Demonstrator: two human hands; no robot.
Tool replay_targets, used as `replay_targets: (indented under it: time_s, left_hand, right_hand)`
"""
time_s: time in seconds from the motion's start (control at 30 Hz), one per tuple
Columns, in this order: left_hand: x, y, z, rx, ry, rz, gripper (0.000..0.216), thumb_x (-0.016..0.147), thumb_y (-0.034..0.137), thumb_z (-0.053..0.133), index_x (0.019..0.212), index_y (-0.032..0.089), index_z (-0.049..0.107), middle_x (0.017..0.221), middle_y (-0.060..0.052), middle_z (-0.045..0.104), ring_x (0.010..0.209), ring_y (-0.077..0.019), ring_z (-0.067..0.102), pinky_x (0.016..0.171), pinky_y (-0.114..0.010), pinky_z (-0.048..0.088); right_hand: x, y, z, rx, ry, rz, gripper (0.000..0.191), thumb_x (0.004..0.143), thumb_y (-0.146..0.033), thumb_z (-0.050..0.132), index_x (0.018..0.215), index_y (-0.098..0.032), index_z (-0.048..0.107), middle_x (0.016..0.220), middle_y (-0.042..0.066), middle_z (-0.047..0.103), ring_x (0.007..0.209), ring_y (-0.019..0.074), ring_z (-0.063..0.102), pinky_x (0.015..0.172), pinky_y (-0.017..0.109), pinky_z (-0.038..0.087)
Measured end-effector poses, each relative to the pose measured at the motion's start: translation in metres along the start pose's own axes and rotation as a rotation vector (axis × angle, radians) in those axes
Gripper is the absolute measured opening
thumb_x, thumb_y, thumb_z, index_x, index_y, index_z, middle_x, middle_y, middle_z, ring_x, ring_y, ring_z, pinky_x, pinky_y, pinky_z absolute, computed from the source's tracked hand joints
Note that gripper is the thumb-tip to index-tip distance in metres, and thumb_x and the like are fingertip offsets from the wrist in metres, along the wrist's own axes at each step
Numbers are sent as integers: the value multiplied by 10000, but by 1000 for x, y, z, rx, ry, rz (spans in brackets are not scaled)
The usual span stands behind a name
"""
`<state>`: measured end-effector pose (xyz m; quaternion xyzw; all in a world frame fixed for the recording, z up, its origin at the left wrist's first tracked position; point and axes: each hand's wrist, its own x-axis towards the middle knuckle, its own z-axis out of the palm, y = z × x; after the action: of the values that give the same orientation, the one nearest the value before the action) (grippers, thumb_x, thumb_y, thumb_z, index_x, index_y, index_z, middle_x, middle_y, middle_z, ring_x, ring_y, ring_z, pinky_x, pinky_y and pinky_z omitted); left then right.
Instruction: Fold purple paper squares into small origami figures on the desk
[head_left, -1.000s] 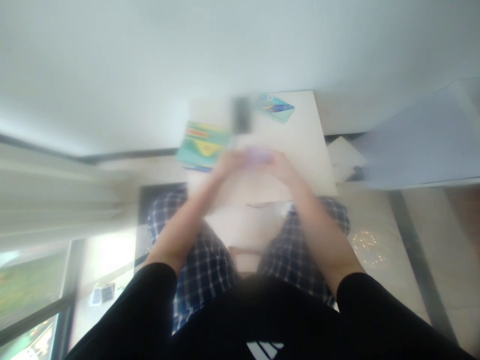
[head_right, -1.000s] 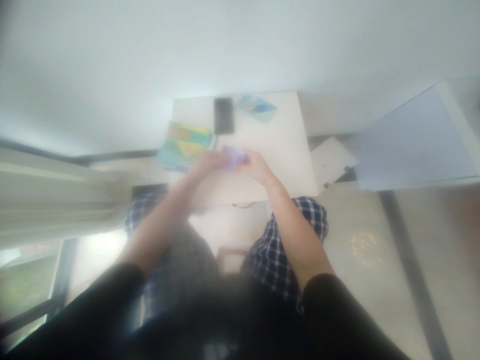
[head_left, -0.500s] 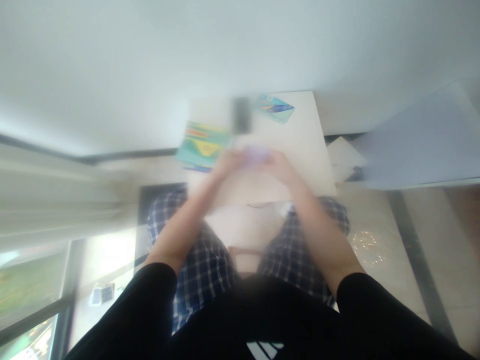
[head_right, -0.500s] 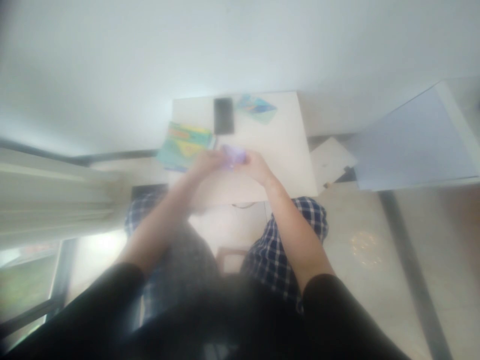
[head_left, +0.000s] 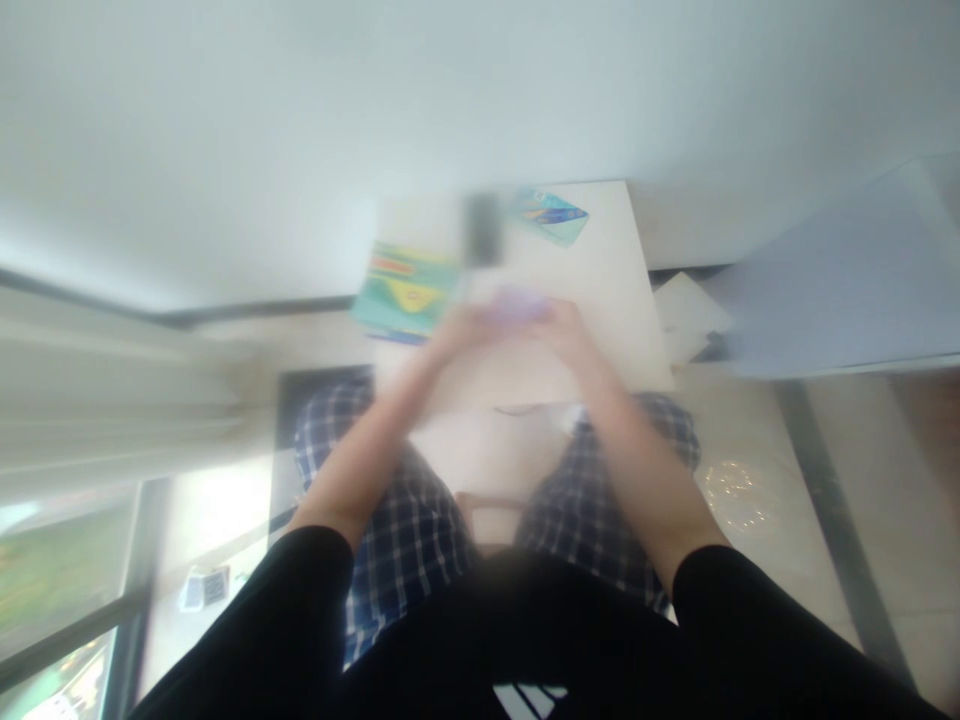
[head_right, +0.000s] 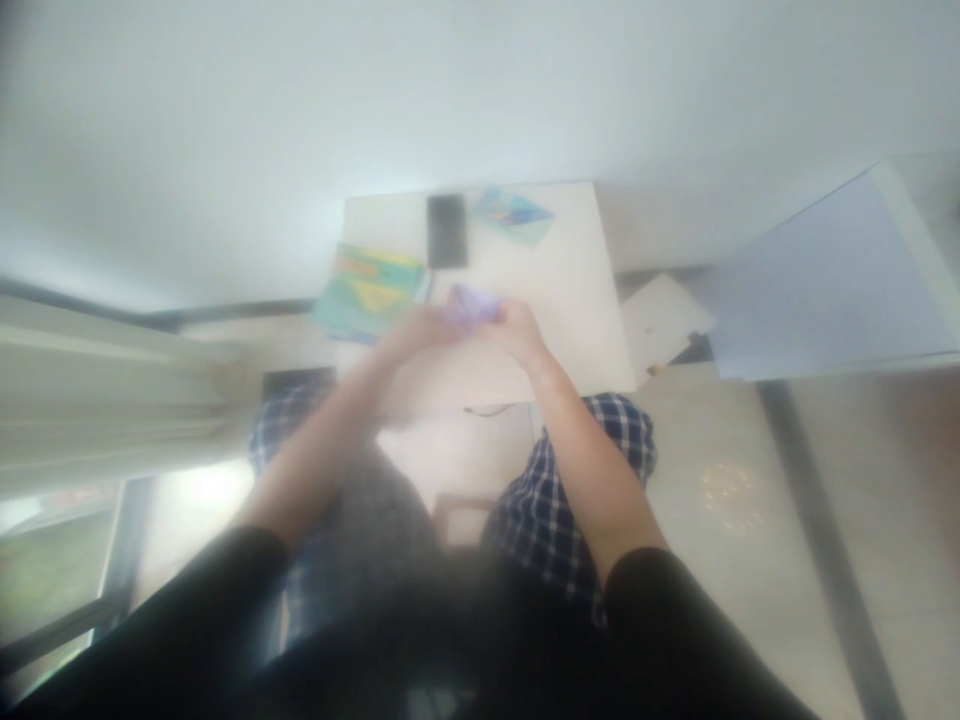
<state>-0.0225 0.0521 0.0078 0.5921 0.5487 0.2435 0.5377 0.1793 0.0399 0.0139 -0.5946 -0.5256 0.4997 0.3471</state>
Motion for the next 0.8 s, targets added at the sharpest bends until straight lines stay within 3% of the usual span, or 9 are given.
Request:
replay_targets:
  time_s: [0.13, 0.37, 0.6, 0.8]
  left_hand:
    - [0, 3, 0, 52, 4, -21, 329, 621, 369, 860, 875, 172, 792, 949, -84, 783, 1078, -330, 701, 970, -398, 552]
    - [-1, 0, 3, 11, -16, 68, 317, 665, 383, 833, 914, 194, 776, 999, -72, 777, 1083, -311, 700, 982, -400, 544]
    - [-3, 2, 2, -74, -52, 198, 462, 668, 378, 846, 1079, 210, 720, 1143, -86, 742, 1130, -293, 678, 1002, -413, 528]
    - [-7, 6, 4, -97, -61, 165, 489, 655, 366, 854, 1090, 190, 715, 1126, -98, 744, 1086, -288, 695, 966, -384, 548]
  right_hand:
    - [-1, -4, 0, -2, 3, 19, 134, 543, -178, 719, 667, -129, 707, 644, 4, 678, 669, 158, 603, 617, 264, 462]
    - [-2, -6, 1, 64, 23, 35, 151, 531, -182, 736, 668, -130, 697, 640, 9, 680, 666, 163, 617, 611, 272, 480]
    - [-1, 3, -1, 125, -68, -25, 180, 565, -244, 759, 702, -141, 706, 708, 30, 713, 715, 175, 640, 686, 304, 528]
    - [-2, 4, -5, 70, -156, -51, 245, 631, -330, 781, 777, -142, 721, 774, 41, 739, 765, 181, 657, 738, 309, 540]
